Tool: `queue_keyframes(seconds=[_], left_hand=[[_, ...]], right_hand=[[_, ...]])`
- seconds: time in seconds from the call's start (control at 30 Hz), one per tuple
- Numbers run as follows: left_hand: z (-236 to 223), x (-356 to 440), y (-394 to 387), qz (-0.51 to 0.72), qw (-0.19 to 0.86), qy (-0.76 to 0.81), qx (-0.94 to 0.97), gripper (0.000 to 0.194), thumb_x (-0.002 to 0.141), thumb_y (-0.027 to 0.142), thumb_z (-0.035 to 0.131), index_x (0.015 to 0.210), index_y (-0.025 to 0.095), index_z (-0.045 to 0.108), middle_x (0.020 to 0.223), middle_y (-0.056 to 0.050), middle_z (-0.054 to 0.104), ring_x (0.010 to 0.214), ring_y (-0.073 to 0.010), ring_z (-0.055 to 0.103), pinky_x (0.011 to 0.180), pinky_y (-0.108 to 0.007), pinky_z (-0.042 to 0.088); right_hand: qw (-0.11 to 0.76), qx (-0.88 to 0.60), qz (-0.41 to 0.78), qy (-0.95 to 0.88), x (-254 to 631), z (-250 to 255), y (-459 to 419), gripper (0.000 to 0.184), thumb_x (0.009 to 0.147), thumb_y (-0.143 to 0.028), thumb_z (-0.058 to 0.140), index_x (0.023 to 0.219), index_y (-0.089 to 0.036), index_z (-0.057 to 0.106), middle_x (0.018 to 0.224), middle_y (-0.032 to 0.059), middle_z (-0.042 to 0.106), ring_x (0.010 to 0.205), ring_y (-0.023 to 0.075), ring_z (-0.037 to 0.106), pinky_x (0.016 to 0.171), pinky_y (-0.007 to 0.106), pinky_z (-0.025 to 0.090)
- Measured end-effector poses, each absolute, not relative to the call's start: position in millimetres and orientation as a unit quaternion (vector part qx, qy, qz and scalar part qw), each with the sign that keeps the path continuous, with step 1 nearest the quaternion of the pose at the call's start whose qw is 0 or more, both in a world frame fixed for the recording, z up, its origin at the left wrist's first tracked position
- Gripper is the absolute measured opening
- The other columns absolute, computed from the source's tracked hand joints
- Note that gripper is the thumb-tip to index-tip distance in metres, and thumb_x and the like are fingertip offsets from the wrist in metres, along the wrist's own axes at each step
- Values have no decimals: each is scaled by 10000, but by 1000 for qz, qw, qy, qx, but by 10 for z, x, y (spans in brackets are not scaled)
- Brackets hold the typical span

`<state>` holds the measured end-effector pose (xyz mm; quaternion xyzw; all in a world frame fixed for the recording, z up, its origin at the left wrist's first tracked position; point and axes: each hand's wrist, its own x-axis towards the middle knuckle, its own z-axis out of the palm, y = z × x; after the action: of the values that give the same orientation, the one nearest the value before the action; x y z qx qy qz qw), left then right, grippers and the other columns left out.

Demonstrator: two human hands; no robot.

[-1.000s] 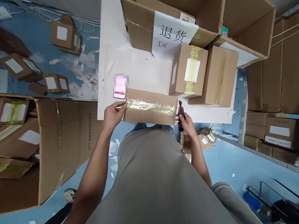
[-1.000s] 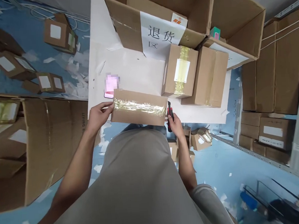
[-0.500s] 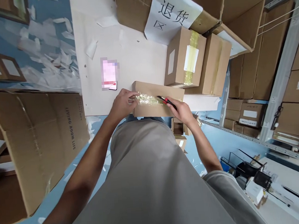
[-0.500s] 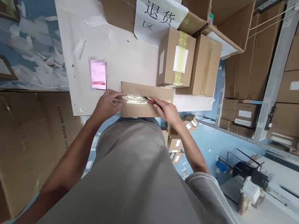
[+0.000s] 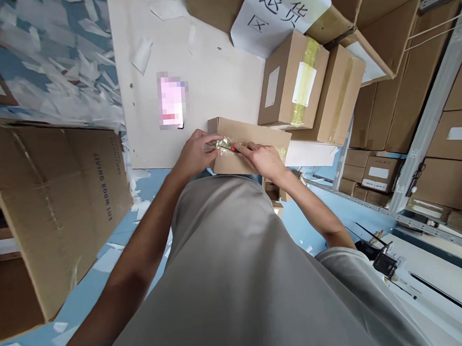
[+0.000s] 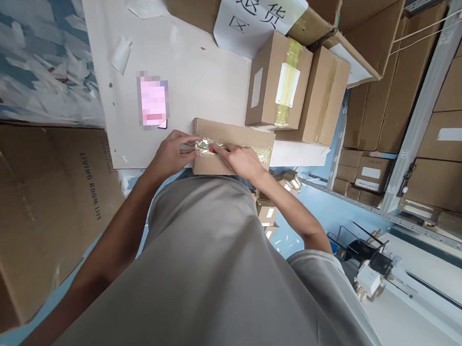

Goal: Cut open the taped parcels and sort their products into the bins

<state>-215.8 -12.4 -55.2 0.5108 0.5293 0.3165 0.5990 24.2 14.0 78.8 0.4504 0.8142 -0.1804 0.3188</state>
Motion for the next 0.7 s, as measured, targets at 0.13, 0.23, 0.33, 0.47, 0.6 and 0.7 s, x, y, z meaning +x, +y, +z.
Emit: queue_keyframes(seconds=[0.13,0.23,0.33,0.47,0.6,0.7], left_hand=[[-582,-2145,-127,321,598,528,511,506,893,244,792,1395,240,855,1256,-77,624,1136,-270,725,1122,-516,689],[-610,-2138,-107,309,582,532,531,504,905,229,771,1403,215,847,1270,-93,648,1141,-277,727,1107,-499,687],[-631,-2126,-90,307,557,540,551,493,913,218,760,1398,214,849,1275,-97,676,1135,-269,741,1126,-473,673],[-617,-2105,-98,311,550,552,544,492,910,209,771,1396,223,851,1254,-96,682,1139,-266,745,1099,-451,690],[-572,-2102,-115,305,554,562,533,499,933,196,760,1426,205,836,1280,-103,677,1167,-268,740,1082,-462,704],[-545,-2107,-115,300,550,570,532,491,931,186,773,1417,198,842,1268,-106,684,1153,-268,747,1072,-463,711]], right_hand=[[335,439,-165,817,180,821,156,590,1275,-316,323,1863,-334,362,1408,161,764,1138,292,816,980,361,578],[338,421,-149,828,74,864,193,629,1241,-212,328,1862,-296,369,1404,191,766,1150,297,803,978,374,589],[332,406,-138,840,-30,873,227,682,1194,-133,328,1864,-257,365,1388,216,772,1165,311,783,973,401,600],[341,409,-137,835,-18,910,241,644,1194,-125,291,1792,-263,485,1361,212,778,1170,318,780,930,400,580],[365,447,-139,805,211,1050,191,619,1174,-88,311,1719,-219,575,1303,238,788,1142,348,795,891,414,561],[397,453,-122,789,413,1189,119,643,1136,-36,359,1722,-199,568,1288,240,790,1141,342,793,869,392,546]])
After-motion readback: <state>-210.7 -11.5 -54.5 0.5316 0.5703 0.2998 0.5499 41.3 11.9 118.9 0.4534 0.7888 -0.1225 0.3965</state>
